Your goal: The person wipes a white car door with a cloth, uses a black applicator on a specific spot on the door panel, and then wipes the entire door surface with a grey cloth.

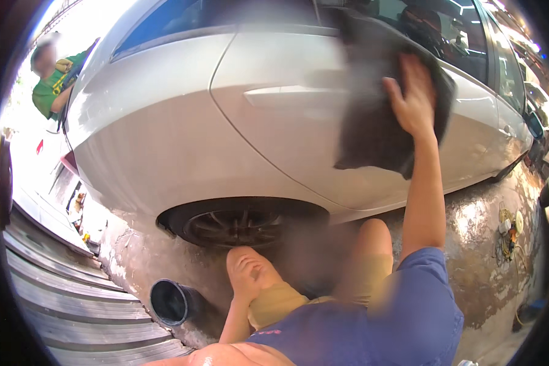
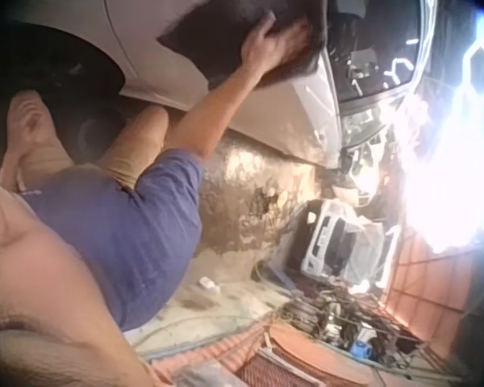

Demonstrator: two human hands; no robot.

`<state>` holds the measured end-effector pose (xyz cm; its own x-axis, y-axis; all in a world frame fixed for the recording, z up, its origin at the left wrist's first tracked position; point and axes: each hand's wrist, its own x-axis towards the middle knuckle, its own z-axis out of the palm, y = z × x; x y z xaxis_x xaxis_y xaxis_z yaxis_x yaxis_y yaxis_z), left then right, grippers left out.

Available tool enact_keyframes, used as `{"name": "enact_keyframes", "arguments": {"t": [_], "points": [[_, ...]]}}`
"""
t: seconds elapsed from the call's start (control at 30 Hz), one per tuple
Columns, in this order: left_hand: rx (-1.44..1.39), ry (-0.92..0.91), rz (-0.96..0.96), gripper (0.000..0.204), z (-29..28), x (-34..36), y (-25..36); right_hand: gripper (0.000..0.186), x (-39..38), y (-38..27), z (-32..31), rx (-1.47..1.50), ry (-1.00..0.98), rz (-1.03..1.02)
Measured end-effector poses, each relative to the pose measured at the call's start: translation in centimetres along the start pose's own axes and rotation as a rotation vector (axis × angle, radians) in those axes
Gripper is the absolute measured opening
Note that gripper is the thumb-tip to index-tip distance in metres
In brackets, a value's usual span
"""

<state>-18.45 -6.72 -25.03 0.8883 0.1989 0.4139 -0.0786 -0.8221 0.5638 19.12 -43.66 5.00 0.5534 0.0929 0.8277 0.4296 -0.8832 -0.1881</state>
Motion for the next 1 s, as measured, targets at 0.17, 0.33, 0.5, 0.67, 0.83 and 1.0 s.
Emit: {"name": "enact_keyframes", "arguments": {"t": [0.17, 0.33, 0.5, 0.67, 0.83, 1.0], "points": [[0.061, 0.042, -0.008, 0.018, -0.8, -1.4, -1.1, 0.069, -4.5, -7.3, 7.3, 0.195, 0.356, 0.37], [-0.024, 0.052, 0.085, 0.016, 0.1, -1.1, -1.9, 0.086, -12.6, -24.8, 10.5, 0.201, 0.052, -0.315], [-0.059, 0.067, 0.133, 0.016, -0.3, -2.3, -1.5, 0.057, -13.7, -16.9, 5.3, 0.538, -0.319, -0.545], [0.051, 0.101, -0.005, 0.015, -0.9, -2.3, -0.9, 0.048, -6.8, -8.8, 1.1, 0.1, -0.043, -0.487], [0.046, 0.093, 0.037, 0.015, 0.0, -0.4, 0.2, 0.043, 1.1, -13.0, -1.5, 0.035, -0.267, -0.513], [0.101, -0.052, 0.046, 0.016, 2.6, 2.6, 1.7, 0.059, 3.2, -16.1, -3.2, 0.341, -0.386, -0.269]]}}
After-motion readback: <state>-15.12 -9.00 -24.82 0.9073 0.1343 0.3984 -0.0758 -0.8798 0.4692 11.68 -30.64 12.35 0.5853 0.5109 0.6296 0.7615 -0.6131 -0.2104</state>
